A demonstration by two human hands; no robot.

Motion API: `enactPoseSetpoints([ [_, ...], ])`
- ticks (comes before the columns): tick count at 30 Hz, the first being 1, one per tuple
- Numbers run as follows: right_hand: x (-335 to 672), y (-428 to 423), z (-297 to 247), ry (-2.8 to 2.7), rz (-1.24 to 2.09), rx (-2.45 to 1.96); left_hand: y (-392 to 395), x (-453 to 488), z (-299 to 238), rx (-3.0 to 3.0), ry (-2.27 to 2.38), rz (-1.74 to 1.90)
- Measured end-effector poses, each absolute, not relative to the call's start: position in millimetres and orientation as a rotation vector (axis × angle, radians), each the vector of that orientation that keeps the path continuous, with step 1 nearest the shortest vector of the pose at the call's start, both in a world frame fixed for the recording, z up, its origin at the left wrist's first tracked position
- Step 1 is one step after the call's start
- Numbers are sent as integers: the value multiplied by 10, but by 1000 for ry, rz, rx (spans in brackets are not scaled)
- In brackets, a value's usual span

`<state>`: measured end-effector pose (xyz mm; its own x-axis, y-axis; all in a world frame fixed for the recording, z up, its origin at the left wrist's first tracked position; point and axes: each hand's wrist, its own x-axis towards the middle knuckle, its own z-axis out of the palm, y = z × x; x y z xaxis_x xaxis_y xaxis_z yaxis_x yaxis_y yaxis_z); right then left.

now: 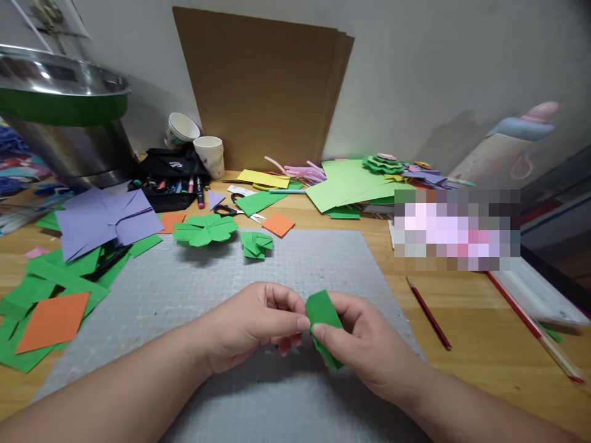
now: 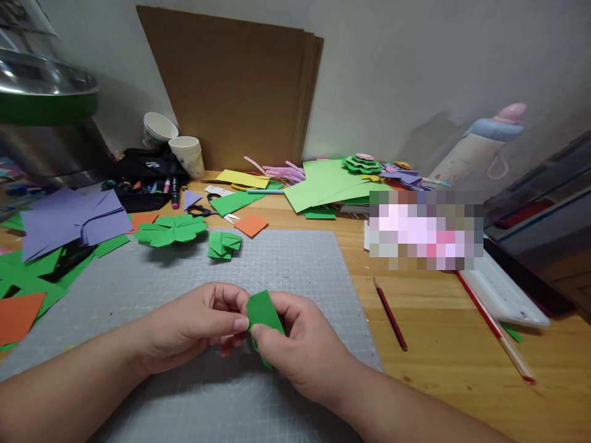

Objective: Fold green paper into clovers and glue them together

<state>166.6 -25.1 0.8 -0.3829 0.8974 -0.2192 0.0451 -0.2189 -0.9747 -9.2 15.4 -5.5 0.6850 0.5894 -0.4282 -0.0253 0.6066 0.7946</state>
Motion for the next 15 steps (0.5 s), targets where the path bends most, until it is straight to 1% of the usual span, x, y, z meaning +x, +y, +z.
enactPoseSetpoints([
  [7, 1669, -251, 22, -1345, 1694, -1172, 150, -79, -6, 807, 758, 394],
  [15, 1662, -244, 15, -1343, 1738, -1161, 143, -73, -22, 916, 767, 414],
])
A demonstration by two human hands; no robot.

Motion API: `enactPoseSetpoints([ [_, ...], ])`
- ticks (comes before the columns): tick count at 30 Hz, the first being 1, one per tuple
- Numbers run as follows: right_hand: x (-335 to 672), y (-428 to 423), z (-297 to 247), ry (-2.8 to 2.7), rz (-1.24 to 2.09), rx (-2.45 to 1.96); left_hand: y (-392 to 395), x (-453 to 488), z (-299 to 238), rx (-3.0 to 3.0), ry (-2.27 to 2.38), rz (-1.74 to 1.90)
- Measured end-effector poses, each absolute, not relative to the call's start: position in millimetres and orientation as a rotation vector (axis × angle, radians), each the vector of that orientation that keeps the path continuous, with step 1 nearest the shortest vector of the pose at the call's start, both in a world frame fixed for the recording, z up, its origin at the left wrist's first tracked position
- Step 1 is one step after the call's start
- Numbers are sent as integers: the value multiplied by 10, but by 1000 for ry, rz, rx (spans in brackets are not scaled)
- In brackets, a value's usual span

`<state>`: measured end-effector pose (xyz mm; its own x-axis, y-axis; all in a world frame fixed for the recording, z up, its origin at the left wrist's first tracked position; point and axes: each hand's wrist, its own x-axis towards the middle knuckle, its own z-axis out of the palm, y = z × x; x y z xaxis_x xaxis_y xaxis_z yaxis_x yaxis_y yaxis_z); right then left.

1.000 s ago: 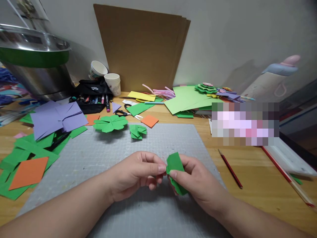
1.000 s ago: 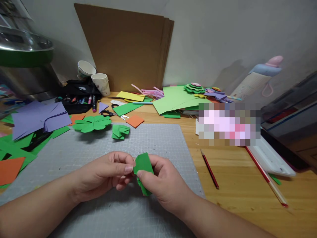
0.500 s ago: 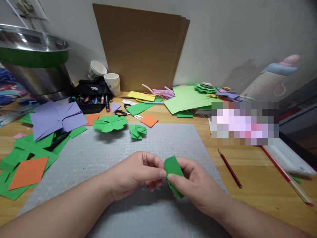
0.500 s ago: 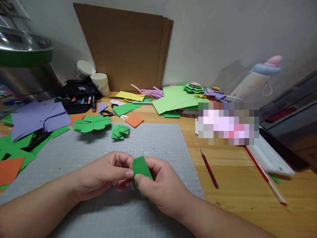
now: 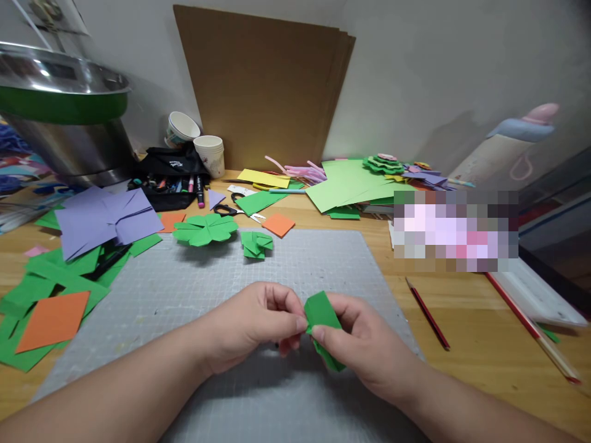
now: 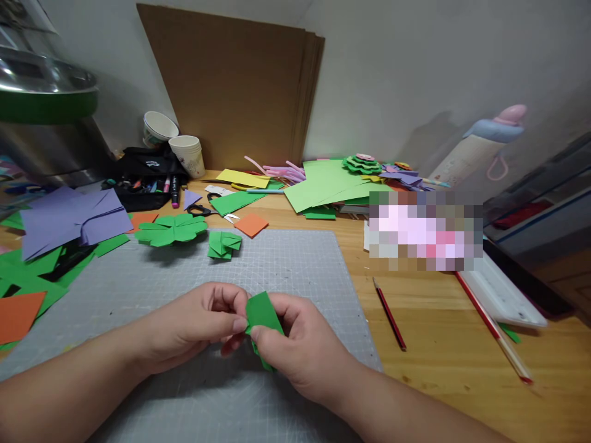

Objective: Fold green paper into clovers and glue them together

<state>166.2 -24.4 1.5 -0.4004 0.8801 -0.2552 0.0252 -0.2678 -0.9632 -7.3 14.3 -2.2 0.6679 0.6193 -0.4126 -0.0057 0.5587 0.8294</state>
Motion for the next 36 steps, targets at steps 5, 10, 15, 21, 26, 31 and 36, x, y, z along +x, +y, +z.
enactPoseSetpoints([
  [5, 1648, -250, 25, -1349, 1764, -1166, 128, -72, -35, 988, 796, 423],
  [10, 1621, -280, 52, -1388, 1735, -1185, 101, -36, -15, 1103, 900, 397],
  [15, 1638, -262, 17, -1260, 1815, -1215, 99, -28, -13, 1170, 895, 400],
  [21, 1640, -247, -14, -1235, 1785, -1182, 80, -58, 7, 1313, 877, 415],
  [26, 1648, -255, -18, -1284, 1769, -1162, 80, -83, 45, 1392, 782, 390],
  [31, 1656, -240, 6, -1273, 1703, -1186, 78, -89, 6, 1302, 792, 437],
  [36, 1637, -248, -12, -1257, 1670, -1203, 80, -67, -5, 1326, 842, 478],
])
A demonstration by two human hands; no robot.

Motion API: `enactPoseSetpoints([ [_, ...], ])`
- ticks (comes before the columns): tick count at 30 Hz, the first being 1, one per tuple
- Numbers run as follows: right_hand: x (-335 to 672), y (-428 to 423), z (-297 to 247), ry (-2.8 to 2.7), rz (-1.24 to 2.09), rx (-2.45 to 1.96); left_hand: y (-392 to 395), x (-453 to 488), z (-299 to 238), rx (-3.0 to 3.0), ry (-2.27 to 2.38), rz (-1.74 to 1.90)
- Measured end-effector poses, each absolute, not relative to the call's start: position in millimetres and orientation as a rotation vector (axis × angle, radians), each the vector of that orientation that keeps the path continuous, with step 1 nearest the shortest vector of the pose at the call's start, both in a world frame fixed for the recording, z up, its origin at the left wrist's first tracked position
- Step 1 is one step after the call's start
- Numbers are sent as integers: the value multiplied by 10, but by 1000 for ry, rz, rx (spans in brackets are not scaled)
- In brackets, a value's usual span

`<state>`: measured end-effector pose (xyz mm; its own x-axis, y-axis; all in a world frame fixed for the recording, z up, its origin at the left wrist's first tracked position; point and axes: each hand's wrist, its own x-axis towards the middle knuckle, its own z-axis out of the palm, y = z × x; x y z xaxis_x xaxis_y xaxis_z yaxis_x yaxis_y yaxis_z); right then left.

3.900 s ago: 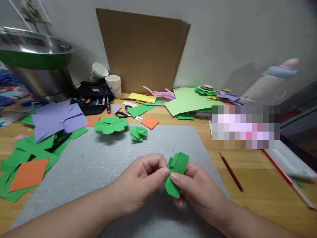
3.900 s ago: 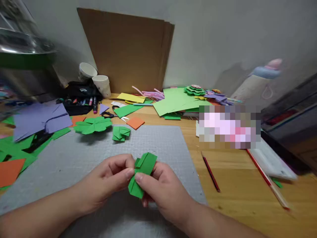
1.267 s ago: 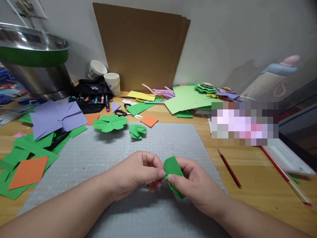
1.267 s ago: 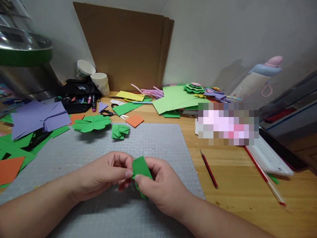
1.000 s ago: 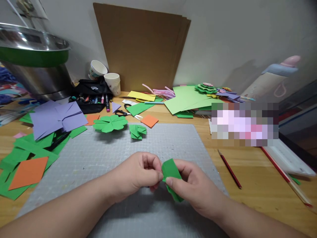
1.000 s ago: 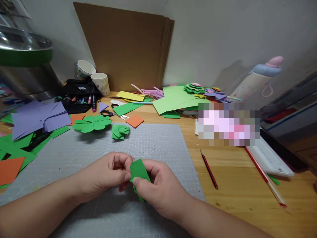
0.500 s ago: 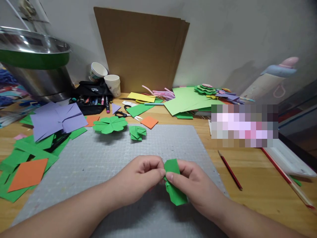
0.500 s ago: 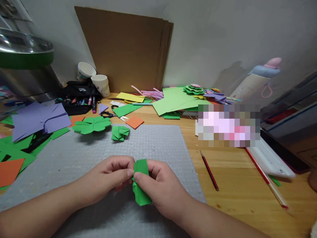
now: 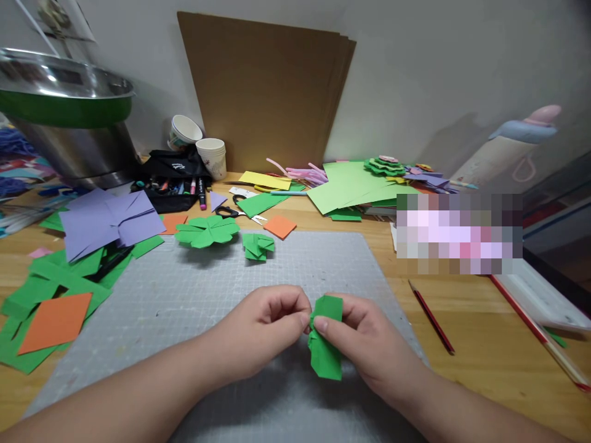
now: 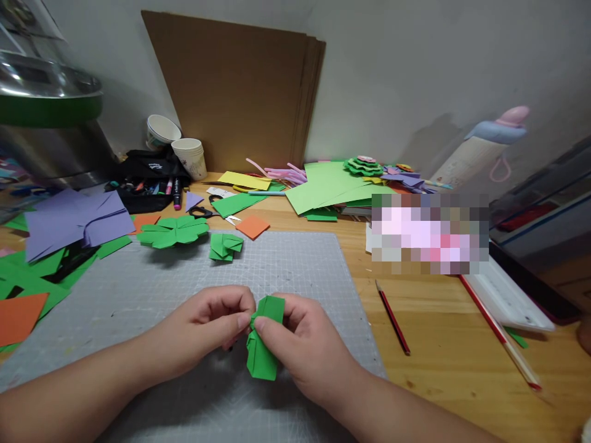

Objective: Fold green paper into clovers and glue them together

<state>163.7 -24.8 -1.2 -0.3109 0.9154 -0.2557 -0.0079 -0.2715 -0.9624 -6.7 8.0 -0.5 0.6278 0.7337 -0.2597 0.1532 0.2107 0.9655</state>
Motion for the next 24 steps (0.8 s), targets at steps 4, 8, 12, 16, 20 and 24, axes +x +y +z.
enactPoseSetpoints([
  [4, 1638, -252, -28, -1278, 1653, -1218, 73, -60, 5, 1300, 816, 473],
  [8, 1647, -245, -14, -1356, 1609, -1228, 62, -59, 13, 1330, 822, 468],
  [12, 1655, -250, -1, -1404, 1584, -1233, 65, -57, 18, 1336, 812, 452],
  [16, 1654, -255, -3, -1400, 1573, -1222, 70, -60, 20, 1347, 808, 468],
  [20, 1645, -248, 2, -1417, 1572, -1237, 68, -51, 24, 1386, 827, 467],
  [24, 1642, -246, -6, -1456, 1543, -1260, 59, -33, 17, 1425, 864, 486],
])
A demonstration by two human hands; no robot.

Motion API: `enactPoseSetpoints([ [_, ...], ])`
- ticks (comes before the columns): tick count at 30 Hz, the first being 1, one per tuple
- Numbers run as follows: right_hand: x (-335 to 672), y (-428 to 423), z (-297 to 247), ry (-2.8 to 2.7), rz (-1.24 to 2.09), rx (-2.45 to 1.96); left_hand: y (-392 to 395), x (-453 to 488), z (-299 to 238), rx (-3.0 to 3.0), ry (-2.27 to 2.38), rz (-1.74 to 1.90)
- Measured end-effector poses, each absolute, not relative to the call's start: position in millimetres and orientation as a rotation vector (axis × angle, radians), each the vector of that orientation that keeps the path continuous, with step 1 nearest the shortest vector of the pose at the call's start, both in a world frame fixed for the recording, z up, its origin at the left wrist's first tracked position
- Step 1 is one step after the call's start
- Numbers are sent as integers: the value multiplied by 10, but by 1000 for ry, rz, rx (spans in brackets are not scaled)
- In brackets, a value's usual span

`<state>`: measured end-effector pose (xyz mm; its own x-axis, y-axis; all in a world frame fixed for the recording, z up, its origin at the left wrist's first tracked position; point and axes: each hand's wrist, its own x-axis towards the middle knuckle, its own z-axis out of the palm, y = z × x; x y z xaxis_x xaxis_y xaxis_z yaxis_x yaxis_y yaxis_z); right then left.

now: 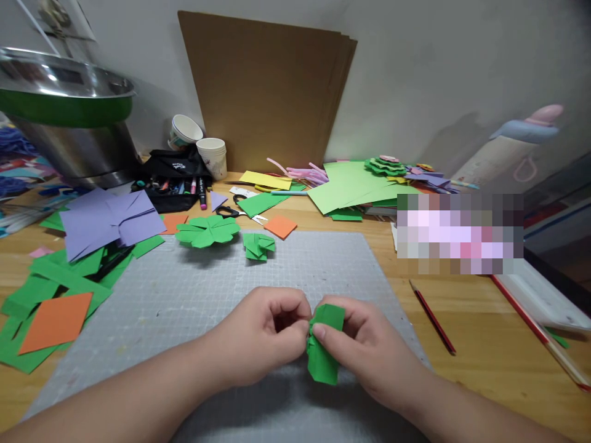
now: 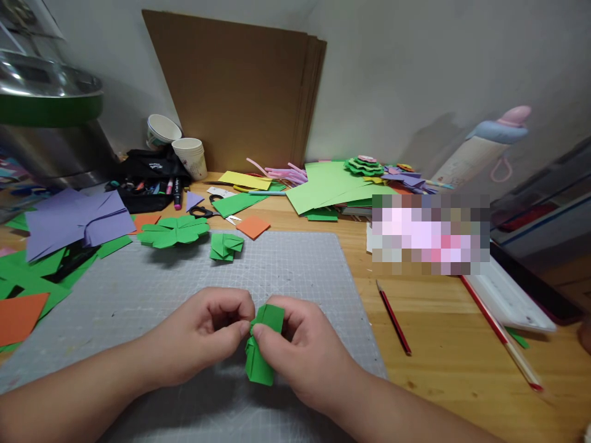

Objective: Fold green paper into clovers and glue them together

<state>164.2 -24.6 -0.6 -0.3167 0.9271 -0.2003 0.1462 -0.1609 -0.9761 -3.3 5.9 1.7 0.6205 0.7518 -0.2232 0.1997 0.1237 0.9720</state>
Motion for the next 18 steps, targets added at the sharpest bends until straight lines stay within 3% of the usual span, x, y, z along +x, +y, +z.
enactPoseSetpoints([
  [11, 1644, -422, -34, -1882, 1183, -1277, -35, -16, 25, 1766, 1074, 483],
  [18, 1616, -315, -59, -1450, 1490, -1314, -28, -33, 19, 1914, 1074, 622],
])
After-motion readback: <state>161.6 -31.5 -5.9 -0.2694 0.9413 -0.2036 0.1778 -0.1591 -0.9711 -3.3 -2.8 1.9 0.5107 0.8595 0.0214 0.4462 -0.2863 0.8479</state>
